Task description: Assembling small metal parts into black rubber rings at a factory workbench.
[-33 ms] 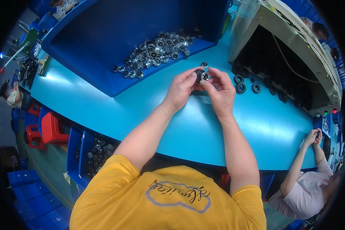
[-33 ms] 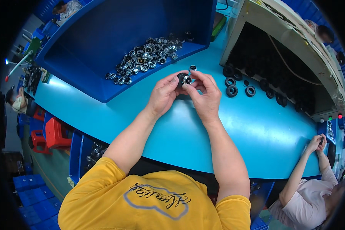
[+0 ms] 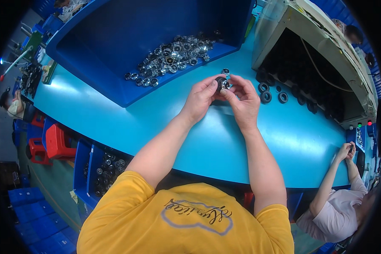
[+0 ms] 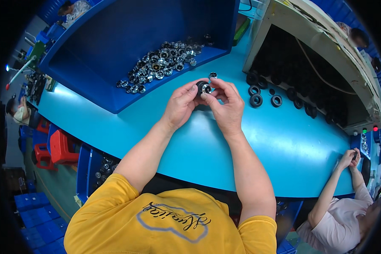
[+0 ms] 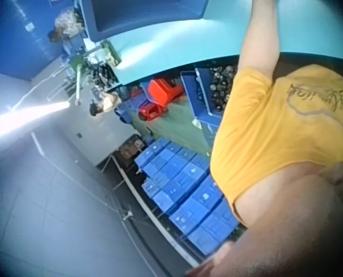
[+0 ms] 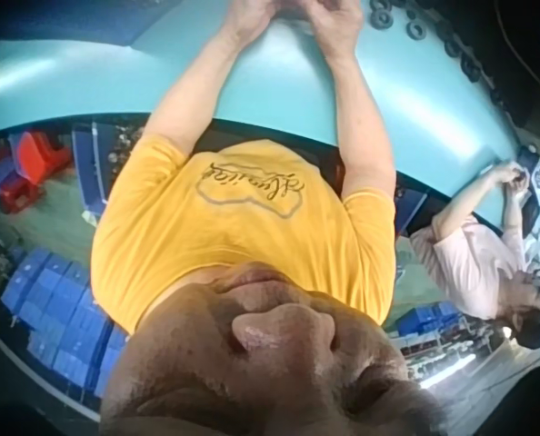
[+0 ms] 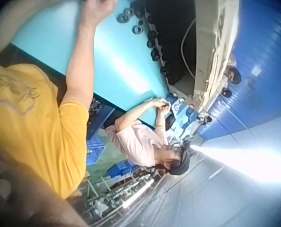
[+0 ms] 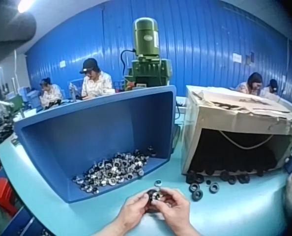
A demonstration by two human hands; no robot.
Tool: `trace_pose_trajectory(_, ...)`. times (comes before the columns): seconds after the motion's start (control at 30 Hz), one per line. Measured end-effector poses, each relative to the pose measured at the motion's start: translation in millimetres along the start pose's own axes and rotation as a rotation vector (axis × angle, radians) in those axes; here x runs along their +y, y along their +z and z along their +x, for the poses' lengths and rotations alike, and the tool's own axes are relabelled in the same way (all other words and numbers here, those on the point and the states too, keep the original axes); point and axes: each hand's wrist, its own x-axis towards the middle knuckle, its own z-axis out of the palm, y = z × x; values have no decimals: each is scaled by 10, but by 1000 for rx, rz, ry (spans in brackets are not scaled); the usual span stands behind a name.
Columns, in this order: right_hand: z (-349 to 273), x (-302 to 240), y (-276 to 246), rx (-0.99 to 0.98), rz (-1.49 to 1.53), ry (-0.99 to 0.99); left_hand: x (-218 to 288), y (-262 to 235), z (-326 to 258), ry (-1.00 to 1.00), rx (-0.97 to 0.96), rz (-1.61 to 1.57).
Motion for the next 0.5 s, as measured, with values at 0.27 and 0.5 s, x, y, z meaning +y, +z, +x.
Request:
trace_pose_trajectory(0.27, -35, -40, 39, 31, -217, -132, -16, 9, -12, -20, 23, -10)
trace_pose_trajectory(0.5, -34, -16, 33, 25, -285, -162, -66, -35, -2, 25, 1, 147)
